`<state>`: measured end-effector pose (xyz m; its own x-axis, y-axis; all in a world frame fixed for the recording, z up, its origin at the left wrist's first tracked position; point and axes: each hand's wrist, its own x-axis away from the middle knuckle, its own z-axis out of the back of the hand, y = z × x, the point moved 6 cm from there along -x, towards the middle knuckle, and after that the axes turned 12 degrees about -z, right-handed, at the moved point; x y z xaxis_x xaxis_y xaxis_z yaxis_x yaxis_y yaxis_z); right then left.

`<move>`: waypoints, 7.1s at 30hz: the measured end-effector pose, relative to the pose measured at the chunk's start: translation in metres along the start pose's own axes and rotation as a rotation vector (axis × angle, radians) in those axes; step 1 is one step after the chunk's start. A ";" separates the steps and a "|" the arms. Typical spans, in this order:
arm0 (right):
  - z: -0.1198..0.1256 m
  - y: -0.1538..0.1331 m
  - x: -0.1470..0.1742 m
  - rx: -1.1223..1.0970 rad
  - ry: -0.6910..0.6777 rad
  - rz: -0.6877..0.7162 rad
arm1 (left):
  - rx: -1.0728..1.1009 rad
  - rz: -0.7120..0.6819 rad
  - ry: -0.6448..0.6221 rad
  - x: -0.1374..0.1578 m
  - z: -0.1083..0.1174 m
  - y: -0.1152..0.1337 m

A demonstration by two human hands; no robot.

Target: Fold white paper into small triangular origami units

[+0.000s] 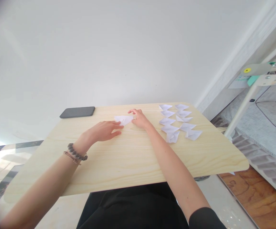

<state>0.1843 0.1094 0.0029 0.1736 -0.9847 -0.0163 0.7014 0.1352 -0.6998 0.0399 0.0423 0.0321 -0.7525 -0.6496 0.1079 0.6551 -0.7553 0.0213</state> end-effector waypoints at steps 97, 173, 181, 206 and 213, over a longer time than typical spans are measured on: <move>-0.012 -0.031 0.015 0.436 0.293 0.324 | -0.187 0.005 0.418 -0.016 -0.006 -0.016; -0.018 -0.016 0.006 -0.565 -0.123 0.041 | 1.039 0.301 0.778 -0.004 -0.024 -0.069; -0.015 -0.014 0.009 -0.596 -0.313 0.036 | 1.077 0.326 0.706 -0.006 -0.033 -0.078; -0.025 -0.011 0.005 -0.529 -0.352 0.020 | 1.281 0.149 0.489 -0.003 -0.033 -0.071; -0.022 -0.011 0.007 -0.521 -0.388 0.016 | 1.393 0.050 0.477 -0.004 -0.030 -0.067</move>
<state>0.1630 0.0984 -0.0052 0.4870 -0.8584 0.1610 0.2862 -0.0173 -0.9580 -0.0031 0.0922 0.0002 -0.4973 -0.8471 -0.1874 0.0076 -0.2203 0.9754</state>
